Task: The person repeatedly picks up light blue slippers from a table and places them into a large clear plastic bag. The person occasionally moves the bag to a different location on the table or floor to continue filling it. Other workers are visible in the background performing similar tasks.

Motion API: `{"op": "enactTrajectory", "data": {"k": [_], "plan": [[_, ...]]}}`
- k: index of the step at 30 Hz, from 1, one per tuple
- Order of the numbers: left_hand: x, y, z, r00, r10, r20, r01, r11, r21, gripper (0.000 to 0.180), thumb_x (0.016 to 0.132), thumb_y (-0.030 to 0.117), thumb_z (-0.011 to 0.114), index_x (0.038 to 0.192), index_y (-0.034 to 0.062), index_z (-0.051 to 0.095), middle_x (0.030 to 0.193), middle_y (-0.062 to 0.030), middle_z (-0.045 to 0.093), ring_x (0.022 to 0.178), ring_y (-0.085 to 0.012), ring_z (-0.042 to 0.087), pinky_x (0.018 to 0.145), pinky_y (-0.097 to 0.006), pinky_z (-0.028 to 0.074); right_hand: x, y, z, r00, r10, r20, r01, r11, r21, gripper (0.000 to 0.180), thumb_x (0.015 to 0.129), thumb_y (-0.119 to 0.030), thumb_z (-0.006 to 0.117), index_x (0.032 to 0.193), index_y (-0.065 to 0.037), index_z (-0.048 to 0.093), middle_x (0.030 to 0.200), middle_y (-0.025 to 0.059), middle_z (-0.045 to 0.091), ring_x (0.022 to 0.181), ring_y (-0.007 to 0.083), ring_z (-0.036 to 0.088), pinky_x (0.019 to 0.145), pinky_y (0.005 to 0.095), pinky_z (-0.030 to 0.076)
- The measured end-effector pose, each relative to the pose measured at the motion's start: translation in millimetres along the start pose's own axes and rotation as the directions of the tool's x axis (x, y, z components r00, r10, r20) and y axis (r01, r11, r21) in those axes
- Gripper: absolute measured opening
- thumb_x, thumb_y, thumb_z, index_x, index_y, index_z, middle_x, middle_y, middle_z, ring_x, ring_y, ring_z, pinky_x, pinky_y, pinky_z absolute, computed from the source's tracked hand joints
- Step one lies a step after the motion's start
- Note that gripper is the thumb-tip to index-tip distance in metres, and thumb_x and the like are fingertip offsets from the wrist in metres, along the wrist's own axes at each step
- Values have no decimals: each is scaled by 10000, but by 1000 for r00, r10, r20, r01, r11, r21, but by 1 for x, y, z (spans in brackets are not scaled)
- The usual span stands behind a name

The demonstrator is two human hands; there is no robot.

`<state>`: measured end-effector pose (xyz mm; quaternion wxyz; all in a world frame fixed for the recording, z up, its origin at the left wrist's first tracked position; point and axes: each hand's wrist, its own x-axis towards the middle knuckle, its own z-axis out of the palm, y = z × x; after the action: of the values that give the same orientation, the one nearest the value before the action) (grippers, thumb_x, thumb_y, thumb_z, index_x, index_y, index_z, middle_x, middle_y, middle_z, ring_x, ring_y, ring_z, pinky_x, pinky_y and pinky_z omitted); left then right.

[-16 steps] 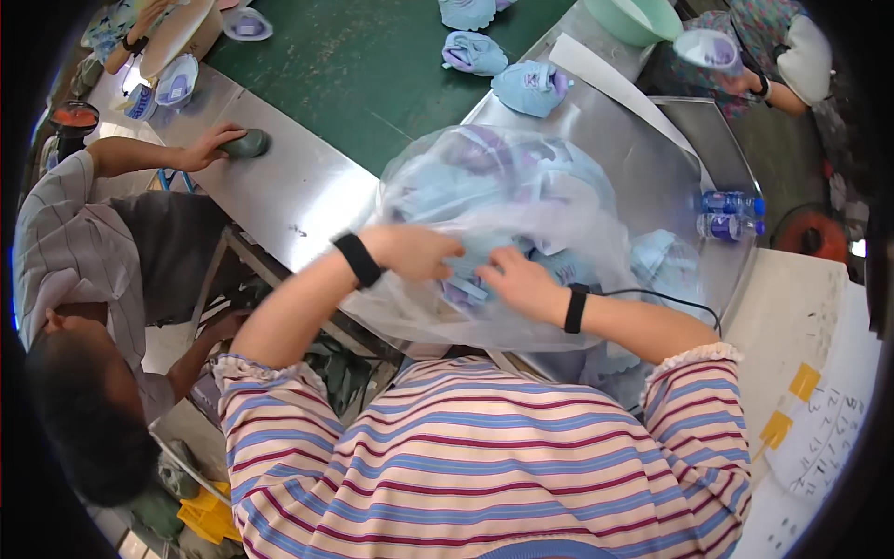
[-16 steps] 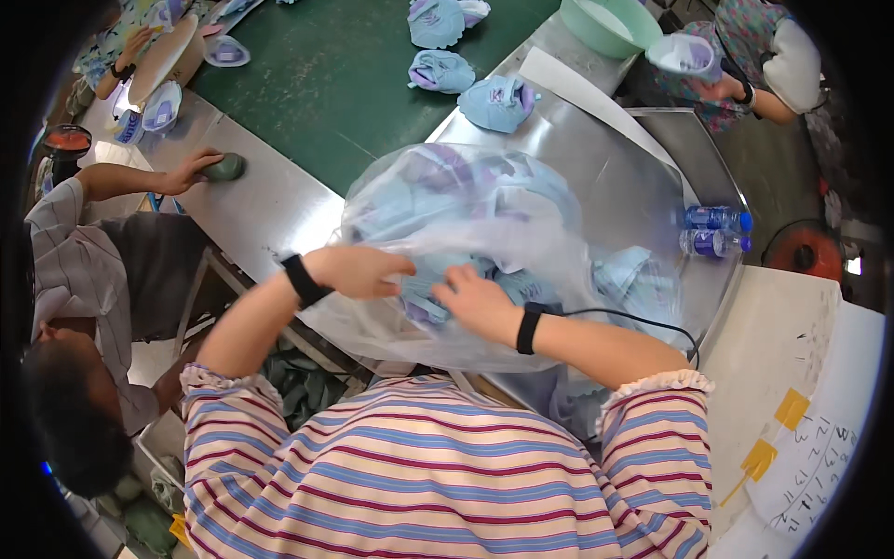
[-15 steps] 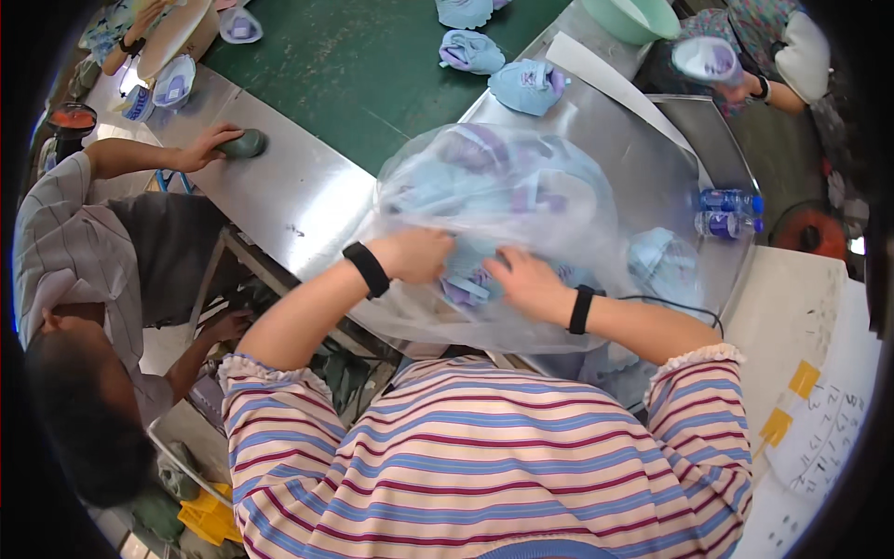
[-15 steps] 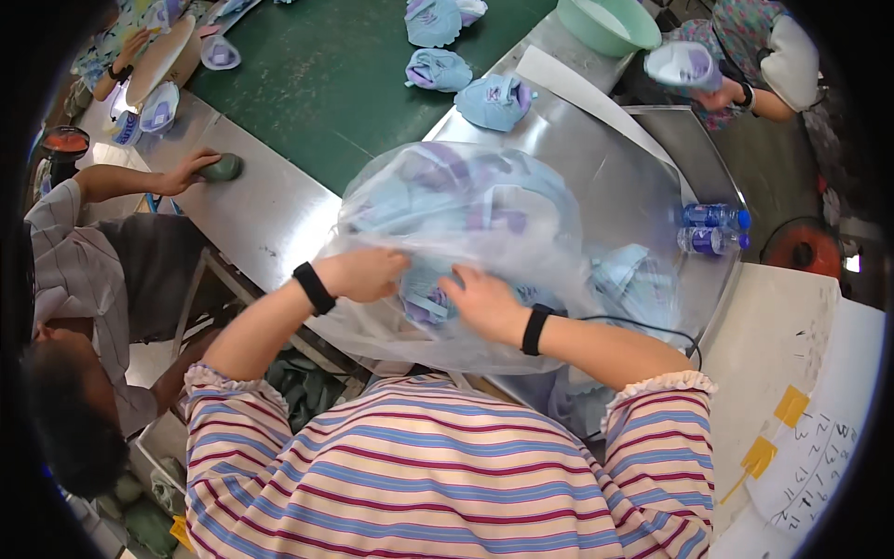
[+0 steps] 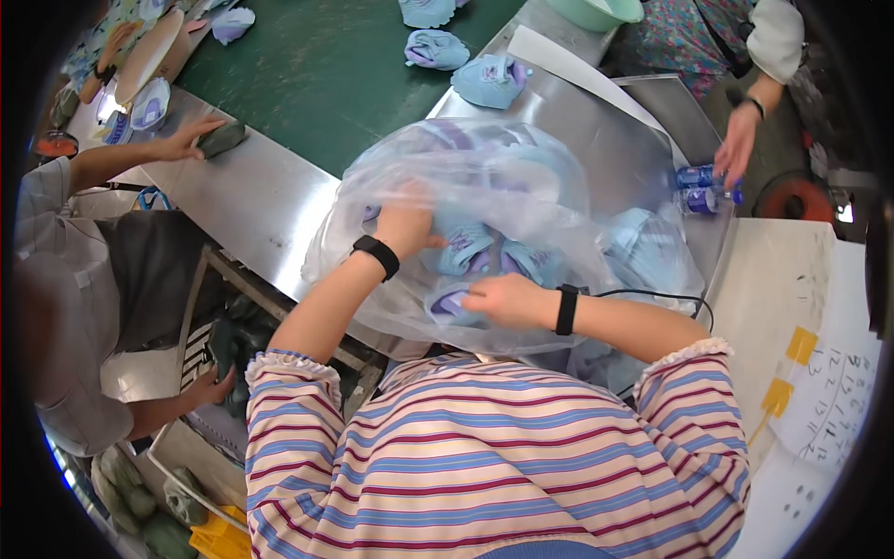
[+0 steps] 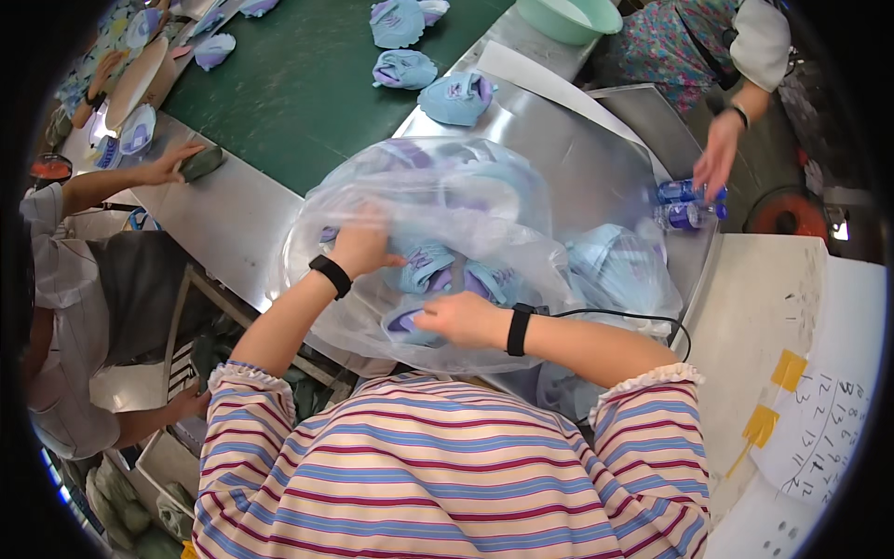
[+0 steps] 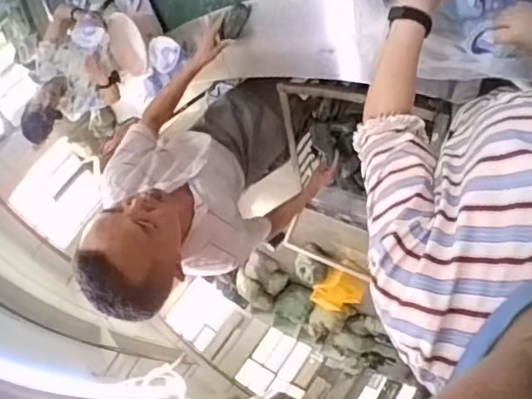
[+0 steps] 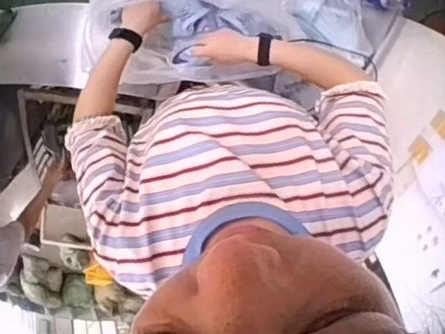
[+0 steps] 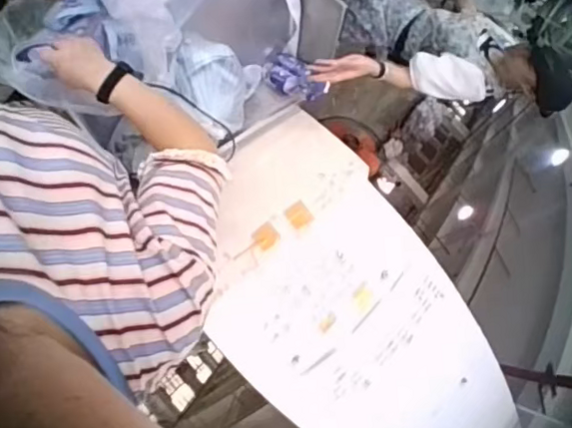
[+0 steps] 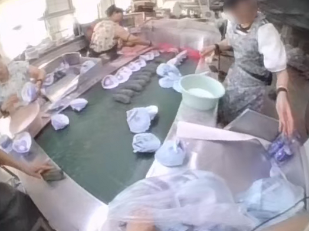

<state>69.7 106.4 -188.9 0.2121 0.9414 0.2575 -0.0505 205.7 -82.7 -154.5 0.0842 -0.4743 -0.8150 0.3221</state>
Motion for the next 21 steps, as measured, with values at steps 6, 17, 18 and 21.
{"op": "enactTrajectory", "data": {"k": [6, 17, 18, 21], "plan": [[4, 4, 6, 997, -76, -20, 72, 986, -151, 814, 520, 394, 795, 1173, 23, 480, 1120, -197, 531, 1099, -338, 458, 941, -411, 354, -32, -9, -31, 988, 136, 73, -142, 987, 73, 344, 670, -9, 550, 989, -137, 529, 944, 102, 497, 819, 291, 557, 636, 397, 459], [-35, 20, -105, 997, 68, -35, -71, 643, -763, 612, 562, 138, 789, 1082, 7, 494, 1013, -118, 569, 941, -200, 548, 815, -289, 435, -9, -15, -93, 950, 80, -301, -6, 971, 240, 402, 552, 45, 665, 903, -146, 620, 1296, 122, 356, 1054, 285, 459, 810, 363, 445], [-36, 18, -110, 1000, -3, -23, -19, 476, -879, 593, 580, 135, 786, 1080, -1, 497, 996, -104, 572, 918, -176, 552, 798, -277, 442, -6, -19, -95, 954, 103, -282, -15, 954, 299, 392, 547, 51, 665, 887, -140, 621, 1315, 129, 342, 1065, 295, 452, 817, 363, 438], [-41, 16, -134, 999, -45, 5, 18, 290, -957, 511, 635, 110, 768, 1066, -7, 520, 960, -51, 578, 878, -107, 544, 775, -243, 441, 1, -36, -98, 891, 298, -343, -150, 905, 398, 371, 568, 19, 676, 904, -132, 636, 1306, 174, 340, 1092, 322, 429, 869, 374, 413]]}}
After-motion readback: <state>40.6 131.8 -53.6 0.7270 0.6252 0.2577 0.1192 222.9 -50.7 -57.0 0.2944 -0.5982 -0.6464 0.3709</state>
